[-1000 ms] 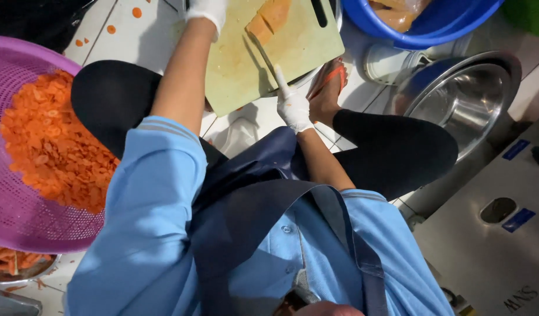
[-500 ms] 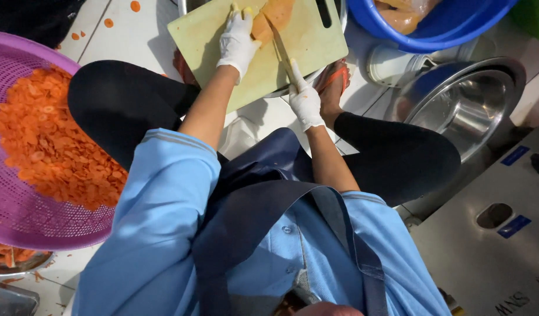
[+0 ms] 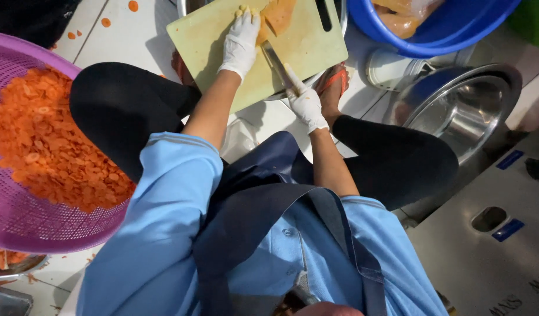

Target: Cutting raw fish fillets into smaller pieces using a knife on a cutting board.

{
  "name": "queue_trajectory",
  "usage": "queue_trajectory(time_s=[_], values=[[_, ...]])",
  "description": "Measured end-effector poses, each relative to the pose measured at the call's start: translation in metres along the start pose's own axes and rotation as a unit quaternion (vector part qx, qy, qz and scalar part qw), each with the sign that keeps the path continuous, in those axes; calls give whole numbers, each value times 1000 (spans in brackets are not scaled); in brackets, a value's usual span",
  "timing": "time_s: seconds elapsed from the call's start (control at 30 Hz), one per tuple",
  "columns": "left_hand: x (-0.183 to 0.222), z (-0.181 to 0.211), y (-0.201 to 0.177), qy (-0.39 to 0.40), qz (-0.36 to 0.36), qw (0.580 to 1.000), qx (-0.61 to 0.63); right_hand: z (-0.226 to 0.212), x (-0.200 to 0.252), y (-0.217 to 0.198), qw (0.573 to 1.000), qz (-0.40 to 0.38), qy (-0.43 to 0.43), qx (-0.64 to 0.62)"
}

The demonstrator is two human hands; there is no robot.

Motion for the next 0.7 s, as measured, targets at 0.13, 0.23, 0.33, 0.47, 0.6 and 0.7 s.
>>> queue_trajectory(time_s=[0.13, 0.23, 0.33, 0.47, 0.6, 0.7], values=[[-6, -4, 8, 53, 26, 998, -24, -5, 2, -13, 999, 3, 38, -16], [-4, -15, 22, 36, 55, 998, -20, -16, 0, -27, 997, 10, 34, 72], [-3, -18, 15, 15, 105, 994, 24, -32, -3, -22, 993, 52, 26, 103], [5, -23, 8, -8, 172, 965, 200, -27, -5, -13, 995, 50, 40, 74], [8, -18, -2, -47, 172, 959, 222, -28, -10, -14, 989, 104, 45, 93], [9, -16, -2, -46, 167, 958, 227, -27, -16, -9, 986, 84, 37, 136]])
Point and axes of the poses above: each hand's wrist, its own x-axis away from the middle knuckle, its own y-axis out of the palm, z = x × y, the point moved 2 cm from there along -x, towards the middle knuckle, and after that the axes turned 13 degrees about x, right-handed, at the moved point
